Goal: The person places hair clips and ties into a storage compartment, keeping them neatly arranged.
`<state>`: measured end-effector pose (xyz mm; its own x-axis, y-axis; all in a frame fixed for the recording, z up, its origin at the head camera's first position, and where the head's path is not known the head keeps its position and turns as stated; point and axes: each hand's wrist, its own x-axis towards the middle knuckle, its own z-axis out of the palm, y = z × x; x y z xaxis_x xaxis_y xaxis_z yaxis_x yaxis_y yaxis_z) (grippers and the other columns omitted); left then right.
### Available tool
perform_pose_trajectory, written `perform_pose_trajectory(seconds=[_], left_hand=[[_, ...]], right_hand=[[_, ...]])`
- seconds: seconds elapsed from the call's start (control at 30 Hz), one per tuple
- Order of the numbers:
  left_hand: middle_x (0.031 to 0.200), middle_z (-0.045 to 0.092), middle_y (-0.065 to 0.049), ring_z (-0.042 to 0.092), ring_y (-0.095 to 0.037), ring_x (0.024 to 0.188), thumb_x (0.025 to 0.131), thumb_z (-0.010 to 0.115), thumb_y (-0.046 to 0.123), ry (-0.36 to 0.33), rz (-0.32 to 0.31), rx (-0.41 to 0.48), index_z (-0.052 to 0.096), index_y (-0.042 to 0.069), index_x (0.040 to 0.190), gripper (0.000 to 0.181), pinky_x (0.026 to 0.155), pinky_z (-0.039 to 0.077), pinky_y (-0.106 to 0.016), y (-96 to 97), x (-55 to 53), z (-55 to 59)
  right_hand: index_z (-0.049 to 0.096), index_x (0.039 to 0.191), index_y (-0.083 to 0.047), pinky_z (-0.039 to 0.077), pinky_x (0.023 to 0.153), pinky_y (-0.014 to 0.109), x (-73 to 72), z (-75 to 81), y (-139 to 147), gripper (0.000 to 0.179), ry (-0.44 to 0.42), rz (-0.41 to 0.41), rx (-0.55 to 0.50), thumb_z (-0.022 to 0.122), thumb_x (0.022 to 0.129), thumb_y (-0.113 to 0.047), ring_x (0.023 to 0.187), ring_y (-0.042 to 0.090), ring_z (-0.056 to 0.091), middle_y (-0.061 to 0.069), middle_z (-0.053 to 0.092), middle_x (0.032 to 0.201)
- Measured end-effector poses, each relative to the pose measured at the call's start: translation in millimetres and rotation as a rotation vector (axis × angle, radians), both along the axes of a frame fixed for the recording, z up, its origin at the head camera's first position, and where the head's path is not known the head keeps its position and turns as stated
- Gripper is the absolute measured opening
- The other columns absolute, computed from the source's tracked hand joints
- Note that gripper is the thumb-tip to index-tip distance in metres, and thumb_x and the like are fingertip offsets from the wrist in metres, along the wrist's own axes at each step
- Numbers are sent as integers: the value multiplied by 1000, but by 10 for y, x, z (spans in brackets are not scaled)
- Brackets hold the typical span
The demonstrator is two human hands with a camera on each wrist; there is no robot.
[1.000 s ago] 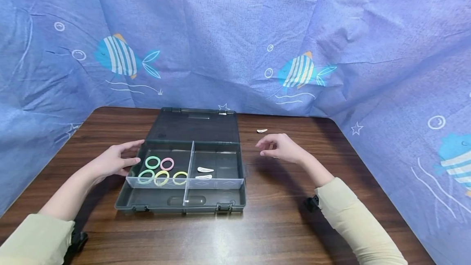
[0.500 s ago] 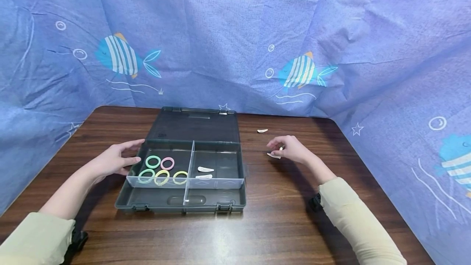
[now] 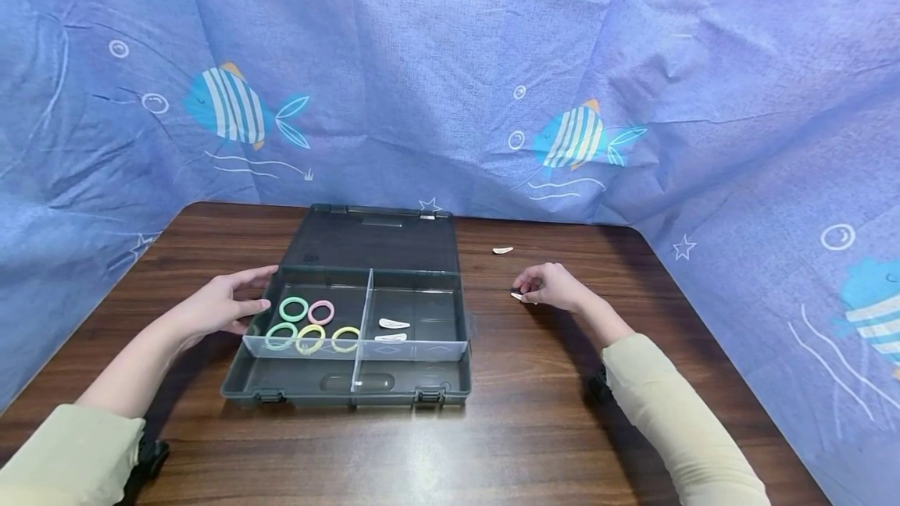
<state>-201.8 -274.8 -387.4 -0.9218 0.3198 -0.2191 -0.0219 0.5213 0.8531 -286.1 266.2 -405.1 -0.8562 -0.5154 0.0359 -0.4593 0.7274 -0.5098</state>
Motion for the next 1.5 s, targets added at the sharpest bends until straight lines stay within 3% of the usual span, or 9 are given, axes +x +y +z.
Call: perform_pose_trajectory(seconds=[0.17,0.4,0.83,1.1,1.5], left_hand=[[143,24,-35,53,-43,113,96,56,17,6,-4,3,15,4,151,69,74,56,-44,-1,4,-2],[143,24,-35,57,-37,108,96,56,16,7,3,1,16,4,151,69,72,57,-42,-4,6,6],[143,24,-35,56,-39,109,96,56,16,9,0,-3,16,4,151,69,73,57,-42,-9,4,-2],[143,24,-35,55,-40,111,96,56,17,-1,2,-3,16,5,151,69,73,57,-42,-10,-1,-14],[143,24,-35,56,-38,109,96,56,17,-3,8,-4,16,4,151,69,73,57,-42,-7,-6,-10]], right_hand=[[71,93,-6,42,59,19,-15,-28,-10,17,1,6,23,74,76,-5,63,5,53,-2,65,73],[71,89,-8,40,59,18,-18,-42,-20,14,16,19,32,73,76,-5,60,2,49,-5,62,68],[70,81,-13,41,60,20,-6,-42,-53,5,-13,-23,70,73,79,-9,59,4,50,-9,59,66],[71,82,-12,42,61,20,-1,-51,-64,4,-3,7,70,72,80,-9,58,3,51,-9,62,65],[72,83,-11,42,59,20,103,83,-192,3,-7,32,50,73,80,-11,61,3,51,-8,65,70]])
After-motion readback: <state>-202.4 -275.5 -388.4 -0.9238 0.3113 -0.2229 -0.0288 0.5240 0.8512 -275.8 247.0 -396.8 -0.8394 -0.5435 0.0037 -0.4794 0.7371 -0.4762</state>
